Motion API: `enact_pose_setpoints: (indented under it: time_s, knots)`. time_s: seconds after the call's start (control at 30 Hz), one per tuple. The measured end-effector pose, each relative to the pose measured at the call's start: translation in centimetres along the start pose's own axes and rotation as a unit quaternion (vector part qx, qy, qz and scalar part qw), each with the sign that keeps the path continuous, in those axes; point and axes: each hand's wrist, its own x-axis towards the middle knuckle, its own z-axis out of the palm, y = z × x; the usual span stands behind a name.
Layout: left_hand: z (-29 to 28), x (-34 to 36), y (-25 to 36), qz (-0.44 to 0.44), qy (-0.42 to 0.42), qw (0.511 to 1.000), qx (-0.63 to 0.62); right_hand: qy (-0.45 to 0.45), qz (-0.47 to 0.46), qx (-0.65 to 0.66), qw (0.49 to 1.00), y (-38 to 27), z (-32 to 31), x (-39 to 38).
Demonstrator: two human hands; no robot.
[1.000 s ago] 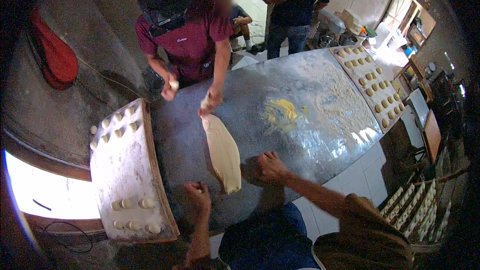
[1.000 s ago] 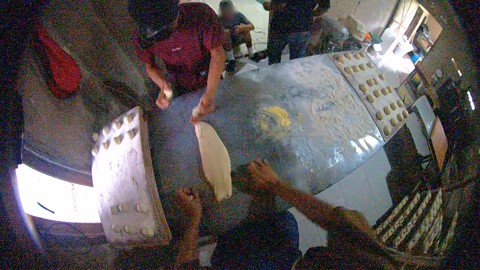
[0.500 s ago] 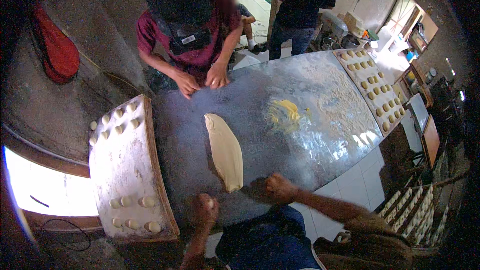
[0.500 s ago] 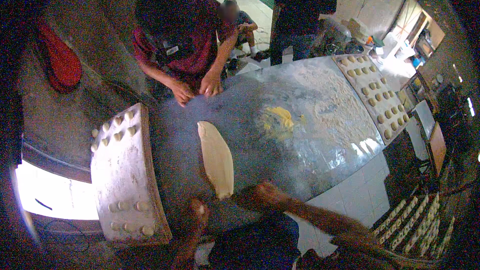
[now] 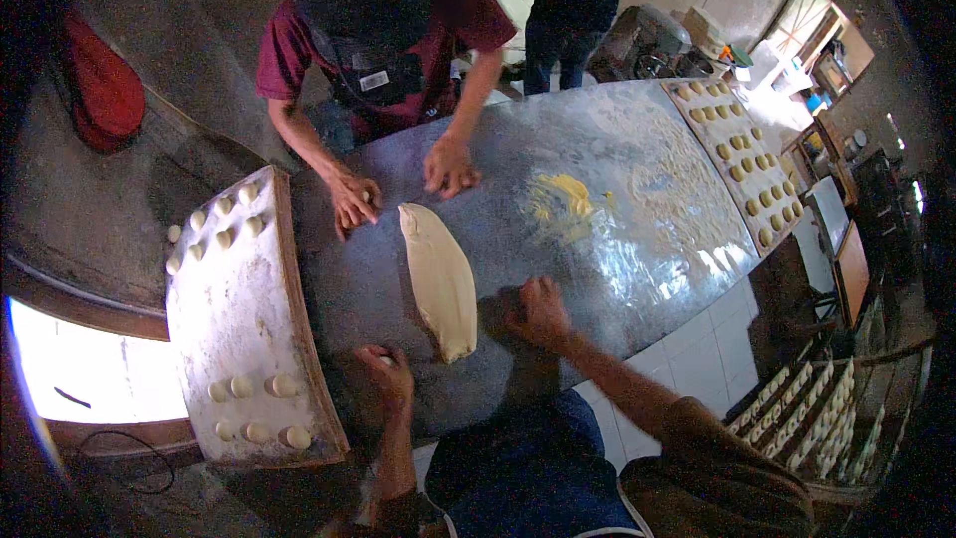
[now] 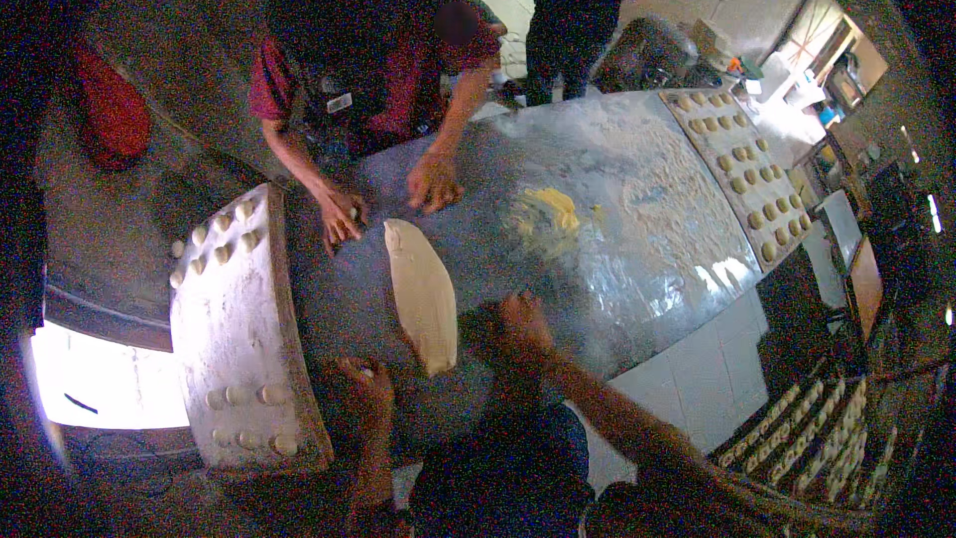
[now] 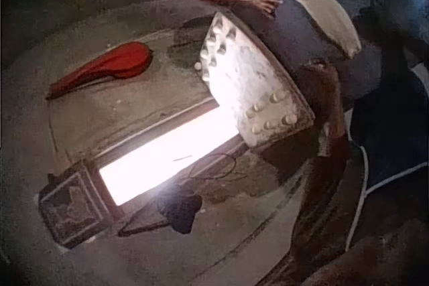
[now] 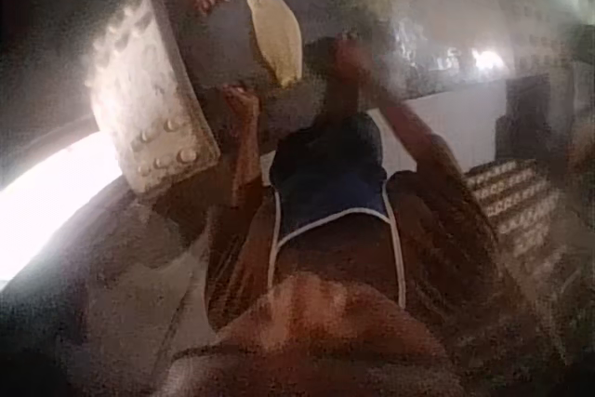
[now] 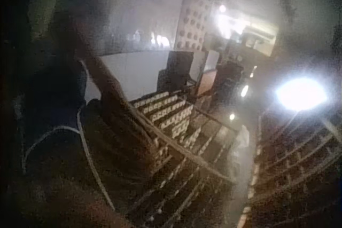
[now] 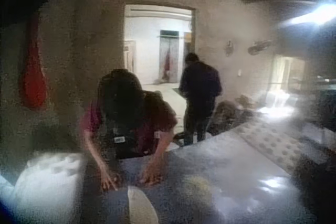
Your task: The person shapes dough balls into ring shapes by hand on a floured table. They roll the dough into a rope, form a circle, and place the finished rings on a wooden board. Another person works alongside, also shaping dough.
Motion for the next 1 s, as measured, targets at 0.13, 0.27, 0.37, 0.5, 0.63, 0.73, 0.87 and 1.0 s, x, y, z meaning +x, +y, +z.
enact_pose_setpoints:
  time_s: [0.13,0.27,0.37,0.5,0.63,0.73,0.87,1.0]
  knots:
    - [-1.9,-3.5,-3.4,0.112,-0.040,0.993,-0.010,-0.171,0.067,0.216,0.959,3.6,0.4,-6.1]
    - [-1.6,-1.9,-6.1,0.047,0.001,0.999,0.027,-0.089,0.057,0.078,0.991,4.9,-2.5,-1.0]
    - [-3.1,-3.0,-2.9,0.004,-0.053,0.998,-0.029,0.027,0.021,0.113,0.993,-0.1,-0.6,-3.7]
    - [-8.6,-3.5,-2.3,0.060,-0.107,0.992,-0.039,-0.092,0.029,0.130,0.987,4.9,-2.5,-5.8]
    - [-10.2,-2.7,-3.2,0.056,-0.139,0.985,-0.087,0.036,0.050,0.102,0.993,3.0,-3.1,-4.1]
    - [-10.7,-1.8,-1.8,0.096,-0.158,0.983,-0.013,0.061,-0.024,0.108,0.992,1.6,-5.1,-5.2]
    - [-10.2,-0.8,-1.4,0.120,-0.197,0.973,-0.028,-0.038,0.090,0.082,0.992,3.4,-6.4,-5.4]
    - [-11.9,-2.5,-0.3,0.136,-0.209,0.968,-0.017,-0.027,0.018,0.069,0.997,1.0,-9.9,-4.5]
